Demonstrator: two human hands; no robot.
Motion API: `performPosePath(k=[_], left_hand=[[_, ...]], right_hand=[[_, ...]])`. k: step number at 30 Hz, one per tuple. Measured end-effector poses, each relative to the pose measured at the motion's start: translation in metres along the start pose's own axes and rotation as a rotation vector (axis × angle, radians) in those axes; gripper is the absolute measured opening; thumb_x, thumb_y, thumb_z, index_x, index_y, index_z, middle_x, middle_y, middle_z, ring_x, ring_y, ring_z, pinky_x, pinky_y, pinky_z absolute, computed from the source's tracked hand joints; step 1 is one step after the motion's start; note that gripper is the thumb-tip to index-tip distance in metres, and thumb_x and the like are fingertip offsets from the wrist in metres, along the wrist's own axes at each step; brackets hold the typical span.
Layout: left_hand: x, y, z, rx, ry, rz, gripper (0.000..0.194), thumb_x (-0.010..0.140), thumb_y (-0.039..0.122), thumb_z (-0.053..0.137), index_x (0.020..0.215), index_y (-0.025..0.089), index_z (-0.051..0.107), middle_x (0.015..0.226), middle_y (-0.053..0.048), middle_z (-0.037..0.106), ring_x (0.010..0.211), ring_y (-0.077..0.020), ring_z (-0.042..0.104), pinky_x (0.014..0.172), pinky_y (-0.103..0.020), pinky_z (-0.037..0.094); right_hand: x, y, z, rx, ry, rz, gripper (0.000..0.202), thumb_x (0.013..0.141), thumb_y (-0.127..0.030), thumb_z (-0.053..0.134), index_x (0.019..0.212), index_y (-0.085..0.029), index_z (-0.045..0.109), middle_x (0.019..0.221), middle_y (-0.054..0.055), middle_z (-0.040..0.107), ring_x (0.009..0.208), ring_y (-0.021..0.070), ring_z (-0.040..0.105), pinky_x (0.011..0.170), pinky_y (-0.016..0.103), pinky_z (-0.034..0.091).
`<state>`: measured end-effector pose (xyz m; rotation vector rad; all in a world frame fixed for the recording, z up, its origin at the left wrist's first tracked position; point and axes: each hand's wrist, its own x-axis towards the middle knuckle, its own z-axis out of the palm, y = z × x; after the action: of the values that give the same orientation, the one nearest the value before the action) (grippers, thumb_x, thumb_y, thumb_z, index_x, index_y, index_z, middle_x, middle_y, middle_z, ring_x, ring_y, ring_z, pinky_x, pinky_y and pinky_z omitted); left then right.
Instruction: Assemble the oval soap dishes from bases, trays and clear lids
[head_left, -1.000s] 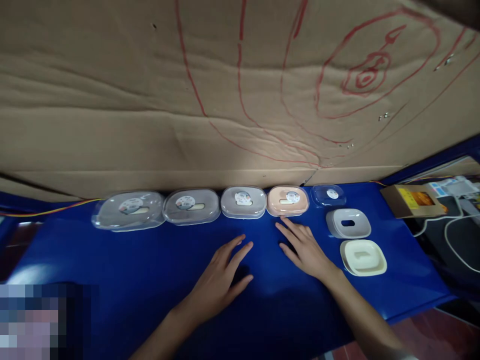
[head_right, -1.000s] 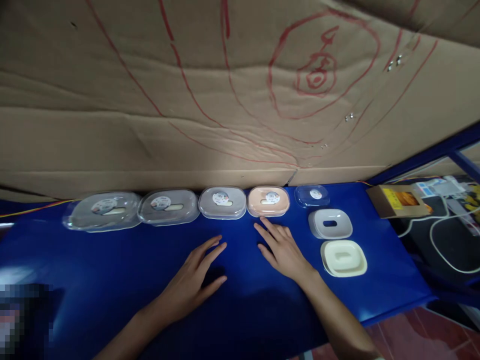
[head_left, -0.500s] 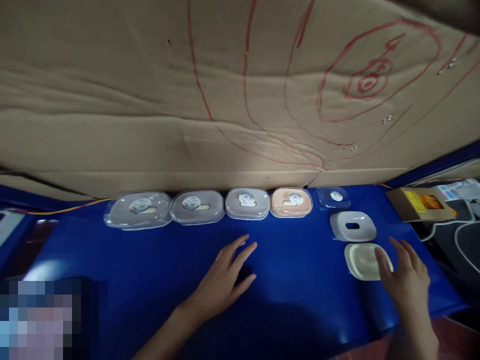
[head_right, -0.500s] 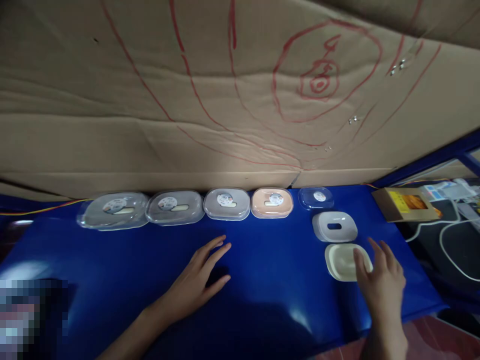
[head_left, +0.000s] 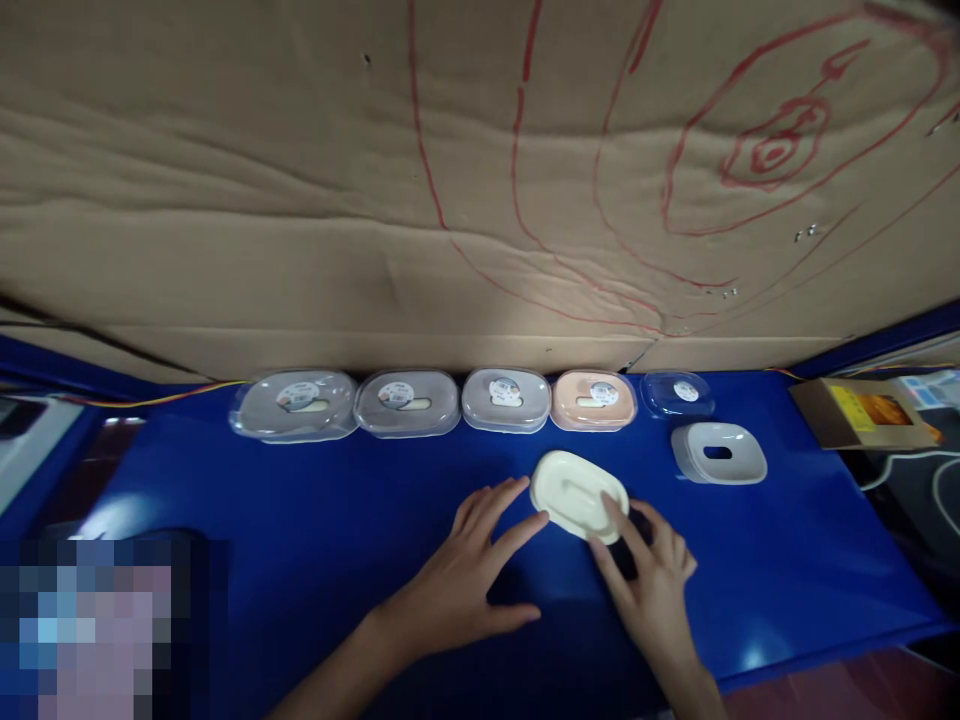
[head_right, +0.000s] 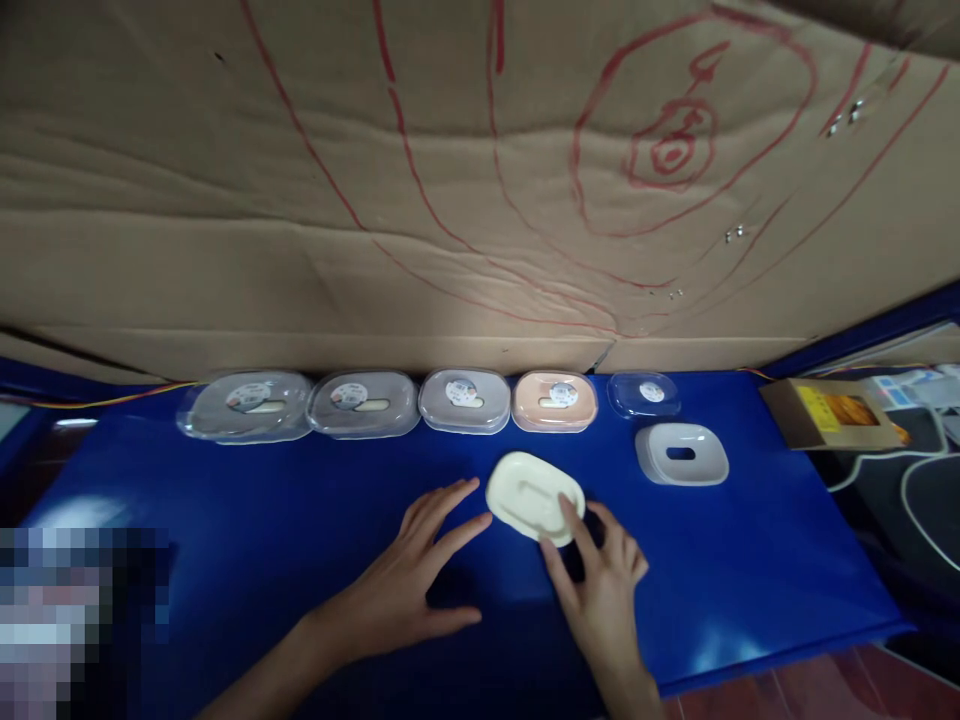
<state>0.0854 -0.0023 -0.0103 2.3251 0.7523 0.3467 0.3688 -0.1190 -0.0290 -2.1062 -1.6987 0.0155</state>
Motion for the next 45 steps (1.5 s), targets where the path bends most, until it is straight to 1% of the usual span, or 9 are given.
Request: performPosePath(k=[3,6,9,13,18,29,34,38,45], left_hand=[[0.002,-0.006,0.003,0.075,0.062,-0.008,0.092,0.095,0.039,0.086,0.172,0.031,0.037,0.184,-0.02,0.023,0.167,-0.0463,0.03,0.129,-0.073,0.035],[0.005,-0.013,0.0,0.123,0.102,-0.037,0.078,0.1,0.032,0.079,0.17,0.028,0.042,0.183,-0.019,0.027,0.168,-0.0425,0.031,0.132,-0.069,0.033],[0.007,-0.014,-0.008,0.125,0.073,-0.057,0.073,0.099,0.031,0.079,0.165,0.028,0.049,0.178,-0.016,0.039,0.166,-0.0404,0.034,0.133,-0.067,0.031],[0.005,-0.01,-0.02,0.064,-0.004,-0.09,0.084,0.091,0.03,0.088,0.166,0.032,0.048,0.179,-0.014,0.038,0.162,-0.0419,0.039,0.129,-0.067,0.035],[0.003,-0.013,-0.03,-0.049,-0.032,-0.141,0.098,0.084,0.026,0.091,0.168,0.039,0.043,0.181,-0.012,0.032,0.164,-0.0443,0.034,0.129,-0.068,0.033],[0.007,-0.016,-0.04,-0.06,-0.076,-0.188,0.103,0.083,0.022,0.091,0.17,0.035,0.039,0.17,-0.011,0.05,0.157,-0.0373,0.045,0.131,-0.059,0.033],[0.006,-0.02,-0.04,-0.132,-0.089,-0.168,0.111,0.084,0.022,0.092,0.174,0.037,0.029,0.174,-0.01,0.047,0.161,-0.0373,0.041,0.133,-0.062,0.027],[0.004,-0.025,-0.043,-0.234,-0.07,-0.207,0.12,0.084,0.022,0.092,0.177,0.04,0.017,0.177,-0.011,0.042,0.162,-0.0387,0.038,0.132,-0.064,0.028],[-0.003,-0.033,-0.052,-0.434,-0.06,-0.223,0.141,0.076,0.06,0.099,0.178,0.042,0.003,0.176,-0.015,0.041,0.163,-0.0427,0.035,0.128,-0.068,0.036]], right_hand=[[0.019,-0.027,0.0,0.065,-0.125,-0.175,0.059,0.106,-0.049,0.065,0.164,-0.047,0.052,0.147,0.012,0.063,0.12,0.0375,0.067,0.093,0.059,0.06],[0.051,-0.019,-0.018,0.073,-0.299,-0.388,0.061,0.108,-0.047,0.063,0.167,-0.046,0.047,0.161,0.01,0.058,0.136,0.0368,0.063,0.104,0.058,0.057],[0.088,0.034,-0.044,0.019,-0.217,-0.413,0.055,0.111,-0.045,0.056,0.166,-0.04,0.048,0.172,0.011,0.048,0.15,0.0383,0.055,0.116,0.063,0.049],[0.118,0.143,-0.07,-0.203,-0.05,-0.124,0.07,0.102,-0.067,0.058,0.162,-0.031,0.054,0.167,0.02,0.053,0.151,0.048,0.053,0.115,0.072,0.043],[0.108,0.216,-0.075,-0.21,-0.242,0.077,0.095,0.087,-0.08,0.064,0.163,-0.025,0.054,0.166,0.028,0.053,0.148,0.0551,0.054,0.096,0.069,0.049],[0.096,0.136,-0.037,0.089,-0.125,-0.109,0.076,0.097,-0.069,0.07,0.16,-0.031,0.049,0.166,0.016,0.04,0.158,0.0425,0.043,0.125,0.064,0.042],[0.092,0.113,-0.064,0.186,-0.125,-0.164,0.085,0.087,-0.067,0.084,0.154,-0.027,0.049,0.147,0.016,0.057,0.138,0.0419,0.059,0.117,0.066,0.05],[0.087,0.058,-0.076,0.328,-0.227,-0.254,0.082,0.089,-0.053,0.087,0.155,-0.03,0.045,0.152,0.016,0.055,0.141,0.0395,0.059,0.115,0.06,0.055],[0.089,-0.03,-0.02,0.298,-0.312,-0.541,0.077,0.088,-0.045,0.088,0.152,-0.028,0.049,0.154,0.019,0.051,0.143,0.0399,0.057,0.112,0.061,0.057]])
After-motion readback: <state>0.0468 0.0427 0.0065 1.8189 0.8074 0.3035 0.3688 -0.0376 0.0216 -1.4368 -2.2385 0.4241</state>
